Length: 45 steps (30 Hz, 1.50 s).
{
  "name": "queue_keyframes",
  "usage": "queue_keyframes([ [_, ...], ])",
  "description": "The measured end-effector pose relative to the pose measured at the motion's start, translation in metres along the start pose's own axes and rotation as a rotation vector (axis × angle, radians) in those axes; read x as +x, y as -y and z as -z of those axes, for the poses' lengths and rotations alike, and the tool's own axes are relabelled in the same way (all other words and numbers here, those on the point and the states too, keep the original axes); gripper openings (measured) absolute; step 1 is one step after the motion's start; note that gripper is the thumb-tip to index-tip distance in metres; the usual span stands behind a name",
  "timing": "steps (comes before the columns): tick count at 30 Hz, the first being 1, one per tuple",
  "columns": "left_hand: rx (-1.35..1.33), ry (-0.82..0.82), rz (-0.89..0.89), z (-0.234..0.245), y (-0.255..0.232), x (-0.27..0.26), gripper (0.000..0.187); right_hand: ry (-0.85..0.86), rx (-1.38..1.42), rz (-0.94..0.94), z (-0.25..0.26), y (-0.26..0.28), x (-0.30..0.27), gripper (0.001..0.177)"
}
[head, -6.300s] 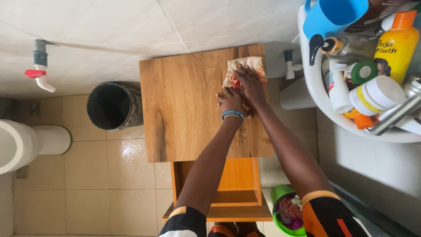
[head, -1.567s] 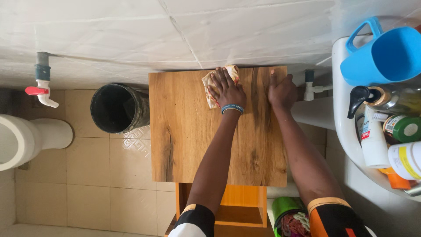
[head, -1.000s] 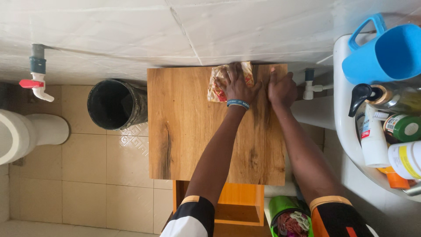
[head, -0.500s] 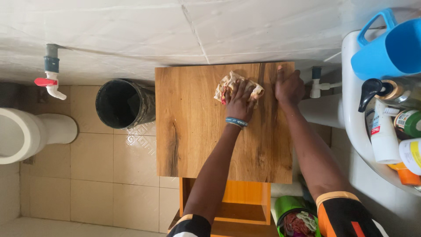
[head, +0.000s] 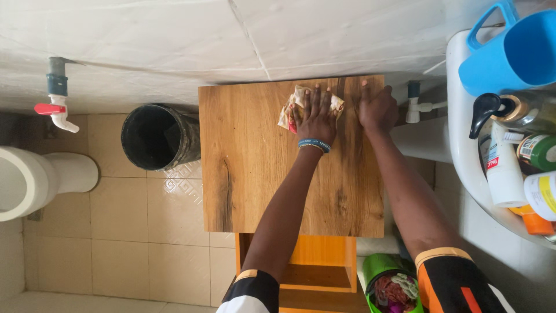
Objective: The person wipes the top surface of a wooden cabinet with a patterned cloth. They repeatedly rub the surface, occasionally folding the cloth, while standing in a bathroom.
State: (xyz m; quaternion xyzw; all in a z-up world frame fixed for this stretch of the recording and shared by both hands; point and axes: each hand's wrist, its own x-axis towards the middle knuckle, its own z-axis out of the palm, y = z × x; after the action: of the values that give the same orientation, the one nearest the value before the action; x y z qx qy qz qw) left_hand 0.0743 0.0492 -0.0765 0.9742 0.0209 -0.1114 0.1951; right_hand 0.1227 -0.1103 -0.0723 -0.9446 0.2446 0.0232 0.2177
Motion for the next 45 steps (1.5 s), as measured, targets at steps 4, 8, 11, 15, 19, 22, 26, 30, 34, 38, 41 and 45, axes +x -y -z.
queue_keyframes([
  [4, 0.037, -0.093, -0.035, 0.002, 0.004, 0.007, 0.063, -0.02, 0.015, 0.041, -0.004, -0.005, 0.0, 0.071],
  [8, 0.043, -0.027, 0.005, 0.008, 0.008, 0.018, 0.061, -0.024, -0.018, 0.045, -0.008, -0.007, 0.002, 0.072],
  [11, 0.054, -0.047, 0.052, 0.009, 0.018, 0.02, 0.06, -0.018, 0.047, 0.067, -0.007, -0.009, 0.0, 0.068],
  [15, -0.016, -0.151, 0.093, 0.02, 0.035, 0.016, 0.06, -0.021, 0.062, 0.037, -0.004, -0.004, 0.0, 0.067],
  [19, -0.036, -0.123, 0.208, 0.035, 0.029, 0.009, 0.061, -0.02, 0.072, 0.033, -0.003, -0.005, 0.0, 0.066],
  [22, -0.007, -0.081, 0.24, 0.035, 0.031, 0.006, 0.057, -0.032, 0.055, 0.043, -0.002, -0.004, -0.002, 0.065],
  [26, 0.134, -0.135, 0.145, -0.003, 0.057, 0.005, 0.061, 0.001, 0.016, 0.023, 0.003, 0.001, -0.002, 0.066],
  [30, -0.215, -0.471, -0.076, -0.038, 0.08, -0.028, 0.045, 0.02, 0.017, 0.004, 0.008, 0.006, -0.003, 0.066],
  [34, -0.265, -0.329, -0.023, -0.032, 0.072, -0.039, 0.061, -0.018, 0.007, 0.021, 0.003, 0.002, -0.002, 0.07],
  [38, -0.086, -0.259, -0.027, -0.019, 0.06, -0.013, 0.057, 0.018, 0.014, -0.009, 0.004, 0.004, -0.001, 0.069],
  [41, -0.077, -0.247, -0.105, -0.007, 0.058, 0.005, 0.057, 0.014, 0.042, 0.03, 0.007, 0.002, -0.002, 0.072],
  [45, -0.062, -0.141, -0.116, 0.01, 0.061, 0.009, 0.06, 0.007, 0.031, 0.027, 0.003, -0.004, -0.005, 0.07],
])
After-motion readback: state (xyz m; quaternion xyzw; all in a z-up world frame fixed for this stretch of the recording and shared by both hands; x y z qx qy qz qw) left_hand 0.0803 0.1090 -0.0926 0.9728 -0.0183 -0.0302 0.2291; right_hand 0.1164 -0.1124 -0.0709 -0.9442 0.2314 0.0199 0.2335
